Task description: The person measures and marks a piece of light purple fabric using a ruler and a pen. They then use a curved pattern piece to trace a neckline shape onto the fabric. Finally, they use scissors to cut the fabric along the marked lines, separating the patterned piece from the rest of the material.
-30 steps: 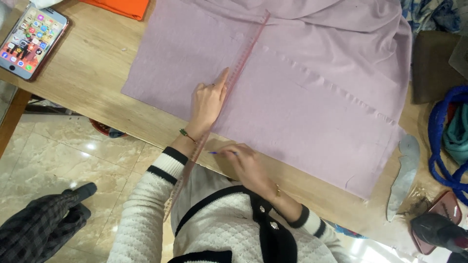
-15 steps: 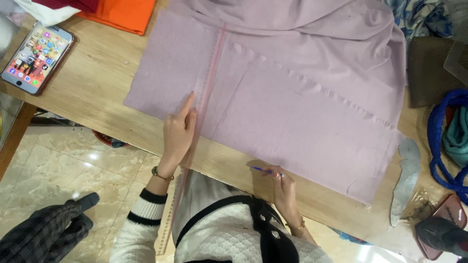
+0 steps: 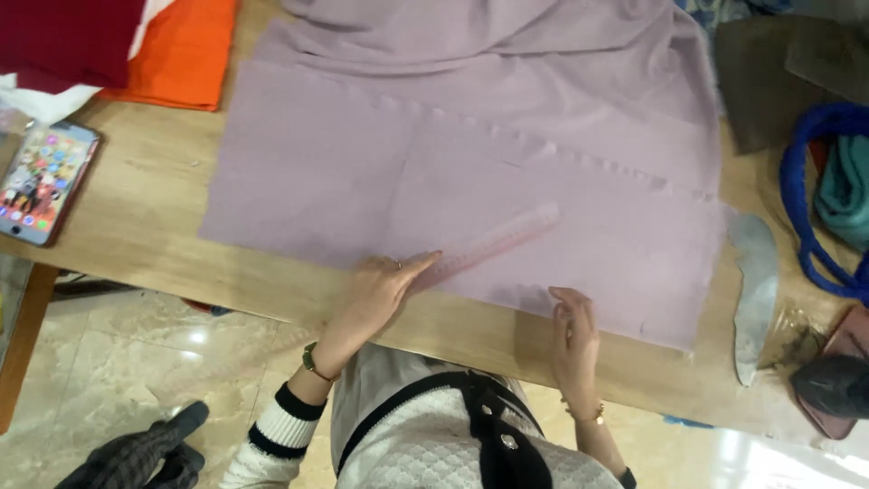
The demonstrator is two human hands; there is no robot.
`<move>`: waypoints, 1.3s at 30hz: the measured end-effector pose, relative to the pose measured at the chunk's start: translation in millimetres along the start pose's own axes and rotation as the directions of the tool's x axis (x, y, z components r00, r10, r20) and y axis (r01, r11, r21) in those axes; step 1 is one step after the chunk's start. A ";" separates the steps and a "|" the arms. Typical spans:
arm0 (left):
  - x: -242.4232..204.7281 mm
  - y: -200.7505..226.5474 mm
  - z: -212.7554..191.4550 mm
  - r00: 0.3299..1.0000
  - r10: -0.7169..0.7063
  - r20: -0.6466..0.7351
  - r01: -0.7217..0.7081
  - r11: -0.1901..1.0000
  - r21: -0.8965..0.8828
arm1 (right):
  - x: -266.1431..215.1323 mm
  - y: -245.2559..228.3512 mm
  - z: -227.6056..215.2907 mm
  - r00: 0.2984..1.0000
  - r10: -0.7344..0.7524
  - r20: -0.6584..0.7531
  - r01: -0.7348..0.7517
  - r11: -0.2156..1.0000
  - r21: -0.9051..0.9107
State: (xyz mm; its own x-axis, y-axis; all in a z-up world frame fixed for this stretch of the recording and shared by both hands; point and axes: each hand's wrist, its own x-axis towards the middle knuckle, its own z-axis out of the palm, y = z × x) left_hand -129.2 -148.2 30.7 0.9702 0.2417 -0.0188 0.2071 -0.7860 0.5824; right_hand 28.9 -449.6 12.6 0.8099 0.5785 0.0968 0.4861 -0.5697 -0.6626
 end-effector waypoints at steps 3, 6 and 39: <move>17.3 -5.8 25.9 0.997 0.074 0.008 -0.074 0.988 0.135 | -2.0 39.2 -36.2 0.998 0.063 -0.006 -0.064 0.989 -0.131; 33.9 -0.3 35.0 0.990 0.131 -0.043 -0.119 0.968 0.222 | -2.0 74.5 -86.9 0.986 0.132 -0.099 -0.147 0.974 -0.170; 83.5 180.8 205.2 0.937 0.123 -0.327 -0.073 0.984 0.163 | 141.0 419.9 -263.8 0.846 0.530 -0.050 -0.485 0.728 -0.484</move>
State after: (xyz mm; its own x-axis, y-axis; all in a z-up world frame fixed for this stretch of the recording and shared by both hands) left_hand 15.2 -386.9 -32.3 0.8934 0.3156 0.3198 0.1539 -0.8836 0.4421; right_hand 433.8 -761.2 -56.0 0.9598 0.1582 -0.2318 0.1202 -0.9781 -0.1699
